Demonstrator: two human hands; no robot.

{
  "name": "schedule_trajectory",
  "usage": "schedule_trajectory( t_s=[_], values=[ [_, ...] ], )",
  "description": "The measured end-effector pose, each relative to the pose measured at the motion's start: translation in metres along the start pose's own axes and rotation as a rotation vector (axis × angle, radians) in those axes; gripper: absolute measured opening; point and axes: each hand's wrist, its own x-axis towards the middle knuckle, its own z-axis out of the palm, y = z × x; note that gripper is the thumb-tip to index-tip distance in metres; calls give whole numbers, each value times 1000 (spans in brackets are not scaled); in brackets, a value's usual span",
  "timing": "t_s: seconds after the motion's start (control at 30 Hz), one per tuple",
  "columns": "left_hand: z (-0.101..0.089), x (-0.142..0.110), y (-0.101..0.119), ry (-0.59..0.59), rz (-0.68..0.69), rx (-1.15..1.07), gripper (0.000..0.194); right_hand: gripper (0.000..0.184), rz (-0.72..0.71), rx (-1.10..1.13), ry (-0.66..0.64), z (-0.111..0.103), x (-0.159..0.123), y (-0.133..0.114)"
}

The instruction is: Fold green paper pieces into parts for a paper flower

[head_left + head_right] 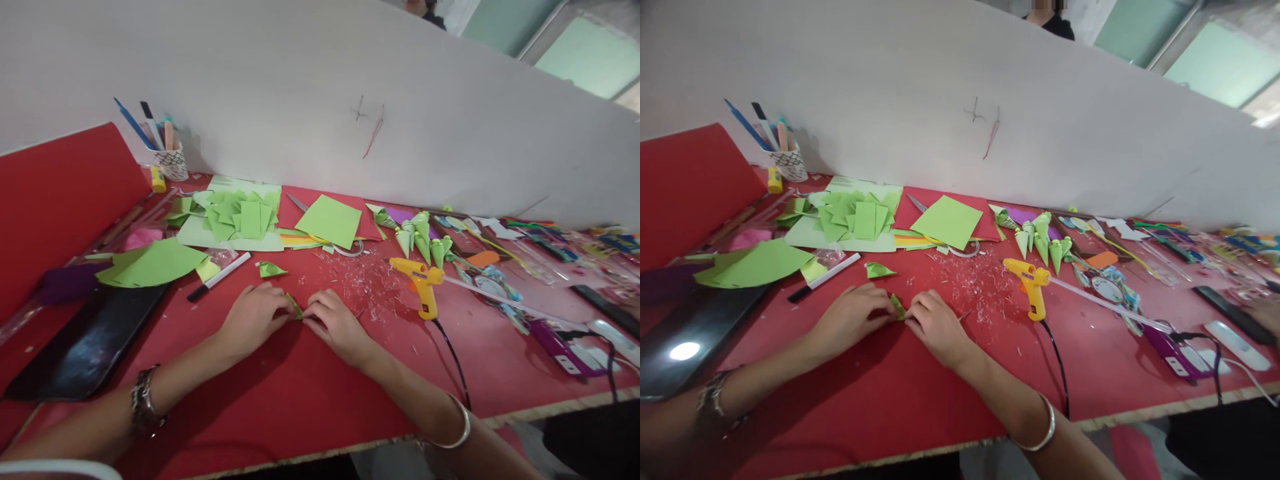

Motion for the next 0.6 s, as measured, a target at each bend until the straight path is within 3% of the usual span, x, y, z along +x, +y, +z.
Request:
schedule_trajectory(
  t_s=[0.1, 0.23, 0.43, 0.6],
  values=[
    [2, -1, -2, -10, 43, 12, 6, 7, 1, -68, -45, -1, 3, -2],
    [5, -4, -4, 60, 89, 108, 7, 7, -10, -138, -104, 0, 4, -2],
    [9, -6, -5, 133, 215, 304, 15, 8, 21, -195, -97, 6, 3, -1],
    [14, -6, -5, 176, 219, 341, 17, 8, 33, -193, -103, 5, 3, -3]
  ],
)
